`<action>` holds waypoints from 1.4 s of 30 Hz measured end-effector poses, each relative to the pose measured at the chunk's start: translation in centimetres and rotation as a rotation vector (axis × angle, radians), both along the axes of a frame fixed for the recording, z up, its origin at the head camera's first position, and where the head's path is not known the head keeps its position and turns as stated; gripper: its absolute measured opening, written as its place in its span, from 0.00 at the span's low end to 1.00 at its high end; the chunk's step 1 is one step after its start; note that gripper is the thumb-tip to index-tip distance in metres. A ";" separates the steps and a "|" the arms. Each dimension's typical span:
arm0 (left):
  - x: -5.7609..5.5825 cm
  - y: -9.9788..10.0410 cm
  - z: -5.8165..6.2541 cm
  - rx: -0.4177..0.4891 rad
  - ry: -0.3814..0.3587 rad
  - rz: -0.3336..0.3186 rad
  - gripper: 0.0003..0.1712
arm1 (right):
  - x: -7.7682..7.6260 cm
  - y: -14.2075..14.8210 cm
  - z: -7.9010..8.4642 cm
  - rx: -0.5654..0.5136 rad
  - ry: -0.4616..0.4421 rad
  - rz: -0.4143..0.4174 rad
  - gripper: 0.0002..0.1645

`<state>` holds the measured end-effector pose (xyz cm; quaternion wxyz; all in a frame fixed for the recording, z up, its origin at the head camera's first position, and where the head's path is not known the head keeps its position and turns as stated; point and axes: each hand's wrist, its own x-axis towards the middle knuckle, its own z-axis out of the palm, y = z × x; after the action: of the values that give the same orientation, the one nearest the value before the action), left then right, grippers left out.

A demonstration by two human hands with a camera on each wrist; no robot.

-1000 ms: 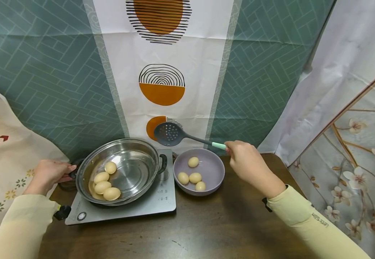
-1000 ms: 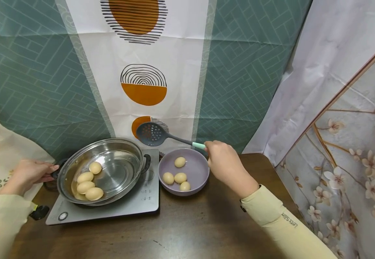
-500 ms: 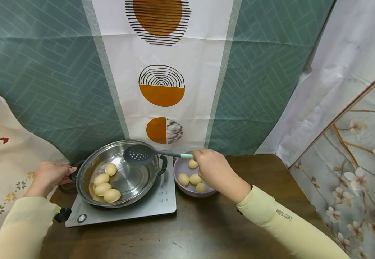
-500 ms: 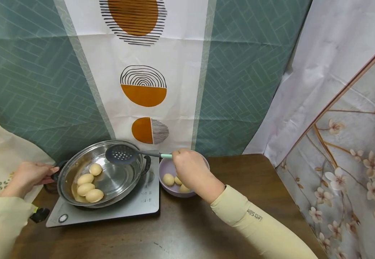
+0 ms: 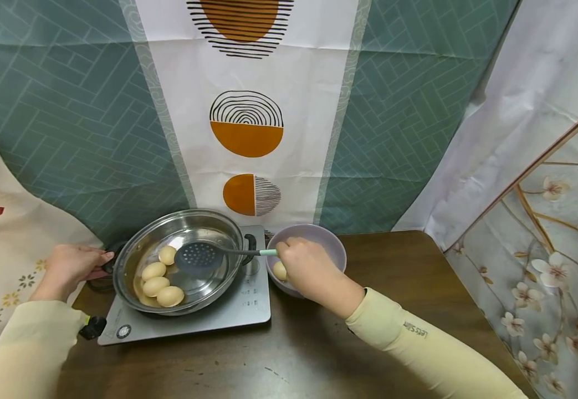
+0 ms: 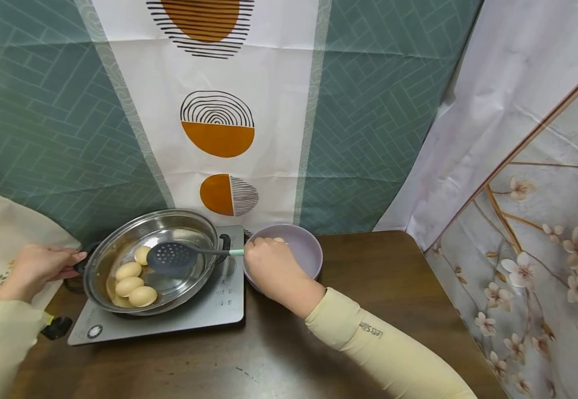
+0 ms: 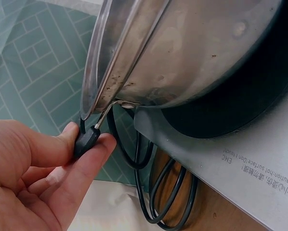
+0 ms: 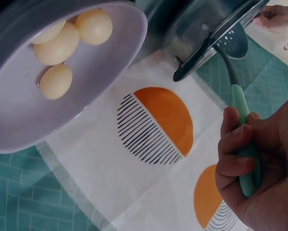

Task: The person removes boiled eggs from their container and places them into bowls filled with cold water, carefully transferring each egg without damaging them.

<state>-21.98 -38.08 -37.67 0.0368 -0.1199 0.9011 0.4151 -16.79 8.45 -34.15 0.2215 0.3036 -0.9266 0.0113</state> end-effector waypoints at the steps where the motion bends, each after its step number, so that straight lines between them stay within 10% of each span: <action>1: 0.0 0.1 0.0 0.000 0.002 -0.003 0.30 | 0.0 -0.1 -0.1 -0.006 0.008 0.003 0.06; 33: 0.2 0.1 0.1 0.012 -0.028 0.002 0.30 | 0.9 -2.2 -0.6 0.101 -0.107 0.071 0.07; 42: 0.3 0.0 0.0 0.020 -0.006 0.005 0.30 | 0.4 -2.2 -0.1 0.008 -0.359 0.060 0.06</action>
<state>-21.65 -38.10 -37.71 0.0396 -0.1231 0.8965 0.4238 -16.43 6.21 -34.25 0.0507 0.3250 -0.9419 0.0683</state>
